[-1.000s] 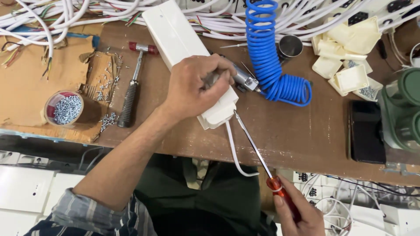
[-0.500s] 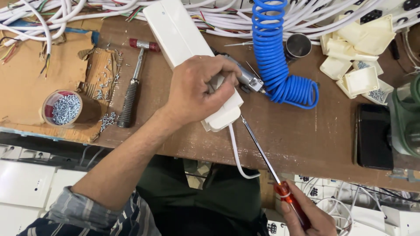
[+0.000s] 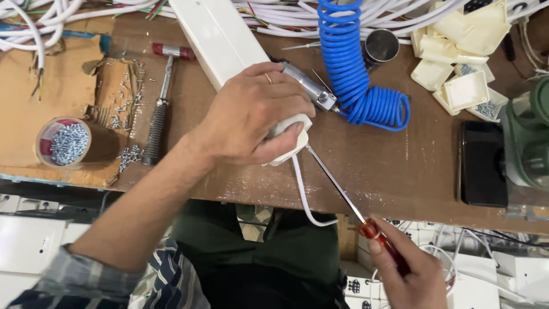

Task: The person works at a workbench assembling white electrical enclosure boxes. They fit a white cable into a gland on the underside of a box, hold a small white cover plate against the box and drive its screws with a red-handled screwdriver, use a powered screwdriver on the box's internal components, and place the finished box onto a stack of similar boxes on the floor.

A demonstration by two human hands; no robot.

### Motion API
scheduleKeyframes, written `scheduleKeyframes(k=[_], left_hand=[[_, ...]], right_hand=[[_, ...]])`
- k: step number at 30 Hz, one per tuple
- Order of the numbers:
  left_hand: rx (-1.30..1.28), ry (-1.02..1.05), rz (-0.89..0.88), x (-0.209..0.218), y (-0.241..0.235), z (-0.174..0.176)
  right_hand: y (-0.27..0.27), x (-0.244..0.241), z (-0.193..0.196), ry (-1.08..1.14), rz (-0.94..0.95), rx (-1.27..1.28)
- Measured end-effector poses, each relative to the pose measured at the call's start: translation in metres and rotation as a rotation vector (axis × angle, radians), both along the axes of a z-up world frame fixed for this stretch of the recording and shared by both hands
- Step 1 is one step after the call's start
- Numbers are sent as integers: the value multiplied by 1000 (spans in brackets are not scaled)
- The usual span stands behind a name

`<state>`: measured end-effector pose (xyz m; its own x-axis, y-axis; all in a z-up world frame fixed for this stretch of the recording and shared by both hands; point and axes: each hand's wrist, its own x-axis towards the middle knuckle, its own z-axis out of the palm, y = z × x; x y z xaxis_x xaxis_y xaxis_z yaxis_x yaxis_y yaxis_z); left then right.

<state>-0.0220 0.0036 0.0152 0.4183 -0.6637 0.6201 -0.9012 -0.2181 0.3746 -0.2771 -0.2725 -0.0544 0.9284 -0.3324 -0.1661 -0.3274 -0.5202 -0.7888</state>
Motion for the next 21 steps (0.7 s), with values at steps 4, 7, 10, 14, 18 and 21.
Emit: scheduleKeyframes(k=[4, 7, 10, 14, 18, 21], left_hand=[[134, -49, -21, -2, 5, 2], [147, -11, -20, -2, 2, 2], [134, 9, -1, -2, -3, 1], [117, -4, 23, -2, 3, 1], [88, -13, 25, -4, 1, -2], [79, -6, 29, -4, 1, -4]], right_hand=[[0, 9, 4, 221, -137, 310], [-7, 17, 12, 304, -195, 424], [-21, 15, 11, 439, -159, 883], [-15, 16, 6, 409, -100, 1034], [13, 10, 9, -3, 23, -29], [27, 13, 18, -234, 133, -529]])
